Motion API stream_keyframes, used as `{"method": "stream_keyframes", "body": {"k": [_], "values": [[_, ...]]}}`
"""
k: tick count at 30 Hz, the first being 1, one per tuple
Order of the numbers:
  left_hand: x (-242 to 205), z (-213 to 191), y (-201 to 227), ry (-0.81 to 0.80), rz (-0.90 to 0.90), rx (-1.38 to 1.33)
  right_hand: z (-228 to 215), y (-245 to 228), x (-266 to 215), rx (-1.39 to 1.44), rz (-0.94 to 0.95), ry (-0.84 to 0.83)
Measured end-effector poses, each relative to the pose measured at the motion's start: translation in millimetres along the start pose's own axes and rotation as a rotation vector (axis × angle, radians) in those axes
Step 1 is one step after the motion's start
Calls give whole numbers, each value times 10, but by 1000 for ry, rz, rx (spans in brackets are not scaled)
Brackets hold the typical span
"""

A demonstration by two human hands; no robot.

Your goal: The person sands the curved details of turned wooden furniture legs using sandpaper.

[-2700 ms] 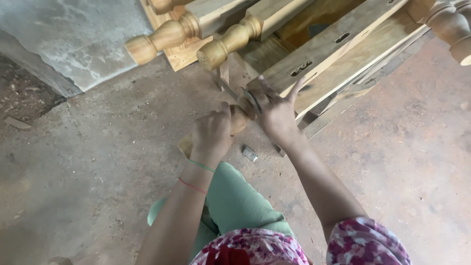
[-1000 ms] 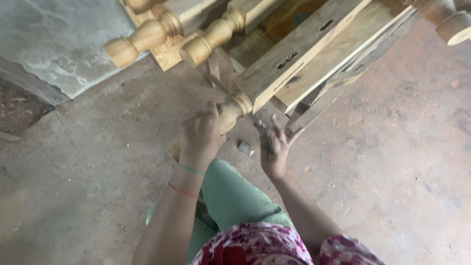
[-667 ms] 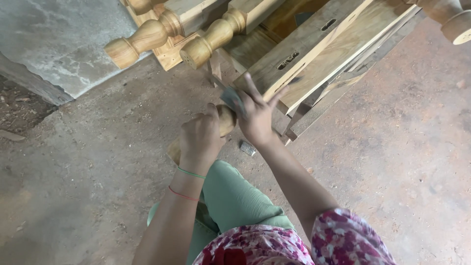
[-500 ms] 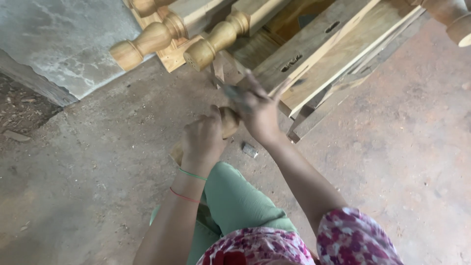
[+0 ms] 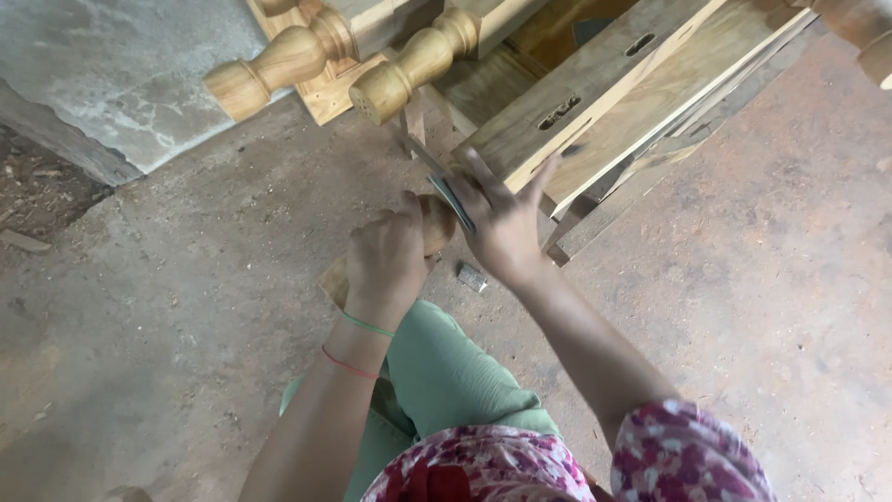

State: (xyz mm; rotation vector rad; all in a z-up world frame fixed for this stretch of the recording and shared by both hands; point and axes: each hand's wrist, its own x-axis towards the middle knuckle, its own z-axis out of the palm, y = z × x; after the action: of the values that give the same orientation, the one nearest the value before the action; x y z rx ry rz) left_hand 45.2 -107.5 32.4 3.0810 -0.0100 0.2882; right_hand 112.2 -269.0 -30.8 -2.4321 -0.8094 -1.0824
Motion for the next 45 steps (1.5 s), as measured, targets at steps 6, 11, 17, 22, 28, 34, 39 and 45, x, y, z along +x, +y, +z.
{"method": "stream_keyframes", "body": {"k": [6, 11, 17, 22, 28, 34, 39, 45], "values": [[40, 22, -33, -77, -21, -121, 19, -98, 1082, -40, -233, -573], [72, 33, -69, -83, -21, -65, 267, -32, 1310, -29, -180, -977], [141, 82, -103, -64, 3, -78, -414, 55, 1217, -25, -291, -918], [86, 28, -37, -109, -5, -34, -249, -111, 1342, 71, -125, -960], [115, 120, -67, -107, -14, -57, 167, -170, 1245, -68, -188, -1114], [150, 125, -49, -145, -34, -131, 19, 79, 560, 99, -304, -468], [89, 102, -48, -41, 12, -178, 285, 196, -270, 56, -88, 53], [72, 105, -27, -34, 35, -40, 455, 183, -837, 71, 15, 150]]}}
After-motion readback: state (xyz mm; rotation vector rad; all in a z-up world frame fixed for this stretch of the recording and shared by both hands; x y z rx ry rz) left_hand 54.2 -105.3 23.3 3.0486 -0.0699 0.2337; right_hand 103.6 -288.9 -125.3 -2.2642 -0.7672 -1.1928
